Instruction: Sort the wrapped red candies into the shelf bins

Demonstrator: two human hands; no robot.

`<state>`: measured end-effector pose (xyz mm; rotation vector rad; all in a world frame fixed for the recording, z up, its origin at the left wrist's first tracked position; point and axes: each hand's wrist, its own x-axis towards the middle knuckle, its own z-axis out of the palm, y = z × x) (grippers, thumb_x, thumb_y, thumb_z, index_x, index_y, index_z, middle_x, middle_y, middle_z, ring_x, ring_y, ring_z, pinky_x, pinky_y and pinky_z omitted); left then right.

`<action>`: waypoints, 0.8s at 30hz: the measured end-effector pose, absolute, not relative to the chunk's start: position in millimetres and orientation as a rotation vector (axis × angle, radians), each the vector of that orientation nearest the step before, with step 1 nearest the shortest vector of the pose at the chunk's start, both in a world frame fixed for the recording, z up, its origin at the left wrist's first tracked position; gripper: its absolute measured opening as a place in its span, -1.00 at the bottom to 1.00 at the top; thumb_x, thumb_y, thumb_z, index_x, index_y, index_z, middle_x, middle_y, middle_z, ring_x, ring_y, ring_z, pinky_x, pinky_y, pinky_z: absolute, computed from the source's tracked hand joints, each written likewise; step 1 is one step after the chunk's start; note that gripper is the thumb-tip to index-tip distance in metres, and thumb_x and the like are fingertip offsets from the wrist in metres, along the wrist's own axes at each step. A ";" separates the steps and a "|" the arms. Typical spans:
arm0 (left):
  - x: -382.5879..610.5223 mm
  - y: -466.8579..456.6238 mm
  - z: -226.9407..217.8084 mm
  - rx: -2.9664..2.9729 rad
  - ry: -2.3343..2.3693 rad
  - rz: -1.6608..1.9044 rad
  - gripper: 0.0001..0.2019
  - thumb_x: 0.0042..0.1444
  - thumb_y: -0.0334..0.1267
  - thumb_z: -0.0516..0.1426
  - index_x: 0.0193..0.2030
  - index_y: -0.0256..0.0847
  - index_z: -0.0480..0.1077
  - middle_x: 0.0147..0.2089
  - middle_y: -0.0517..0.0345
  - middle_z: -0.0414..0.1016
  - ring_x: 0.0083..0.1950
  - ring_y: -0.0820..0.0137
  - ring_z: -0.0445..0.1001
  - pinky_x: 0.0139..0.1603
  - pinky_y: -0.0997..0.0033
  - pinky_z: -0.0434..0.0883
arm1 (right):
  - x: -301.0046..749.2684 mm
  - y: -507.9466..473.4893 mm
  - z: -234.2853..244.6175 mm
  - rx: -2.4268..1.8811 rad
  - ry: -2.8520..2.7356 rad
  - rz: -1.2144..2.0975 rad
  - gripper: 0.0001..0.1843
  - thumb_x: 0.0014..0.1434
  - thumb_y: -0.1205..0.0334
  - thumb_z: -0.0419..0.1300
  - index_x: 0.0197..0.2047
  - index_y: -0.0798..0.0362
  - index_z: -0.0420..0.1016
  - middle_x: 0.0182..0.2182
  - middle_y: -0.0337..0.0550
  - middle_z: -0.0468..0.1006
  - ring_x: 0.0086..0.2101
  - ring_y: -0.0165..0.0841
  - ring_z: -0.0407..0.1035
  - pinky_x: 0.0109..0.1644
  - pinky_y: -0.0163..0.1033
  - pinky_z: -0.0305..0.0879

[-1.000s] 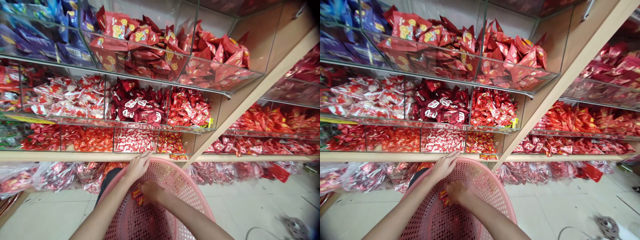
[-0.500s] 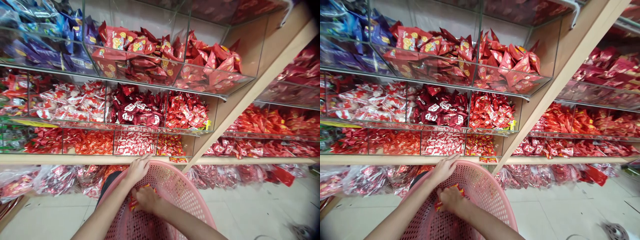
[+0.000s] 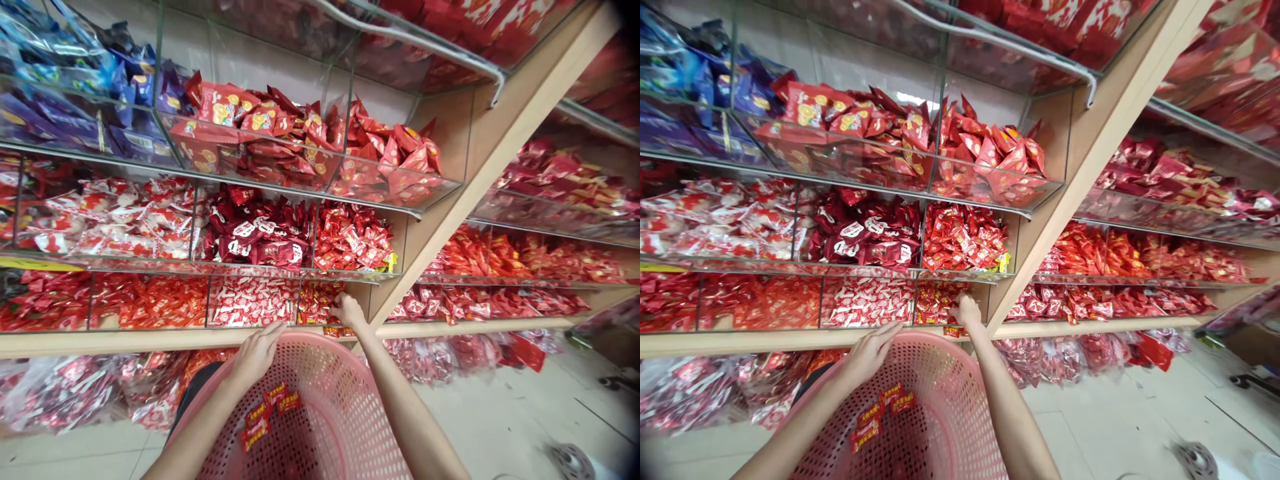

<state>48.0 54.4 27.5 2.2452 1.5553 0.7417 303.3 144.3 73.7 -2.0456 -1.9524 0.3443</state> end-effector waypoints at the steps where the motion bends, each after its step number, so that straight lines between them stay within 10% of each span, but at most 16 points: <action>1: 47.8 54.5 26.7 2.249 1.552 0.751 -0.55 0.20 -0.31 -0.14 0.20 0.05 0.22 0.23 0.32 0.28 0.20 0.42 0.29 0.21 0.34 0.26 | 303.6 147.3 65.7 -2.113 -1.954 0.312 -0.69 -0.01 0.24 0.21 -0.14 0.08 0.41 -0.17 -0.01 0.49 -0.20 -0.29 0.40 -0.27 -0.33 0.17; 14: 46.3 55.7 29.2 2.260 1.537 0.765 -0.58 0.21 -0.27 -0.14 0.18 0.02 0.25 0.21 0.27 0.31 0.19 0.42 0.31 0.21 0.31 0.27 | 314.3 136.5 75.4 -2.001 -1.879 0.264 -0.91 0.08 0.25 0.09 -0.33 0.06 0.37 -0.37 -0.11 0.48 -0.32 -0.33 0.37 -0.32 -0.33 0.12; 24: 52.0 53.9 28.2 2.236 1.538 0.754 -0.57 0.20 -0.27 -0.12 0.20 -0.02 0.23 0.24 0.27 0.25 0.21 0.42 0.29 0.23 0.31 0.24 | 279.3 69.4 109.9 -1.013 -2.172 1.604 -0.72 0.07 0.11 0.14 -0.17 0.07 0.44 -0.34 -0.25 0.48 -0.36 -0.46 0.33 -0.28 -0.36 0.26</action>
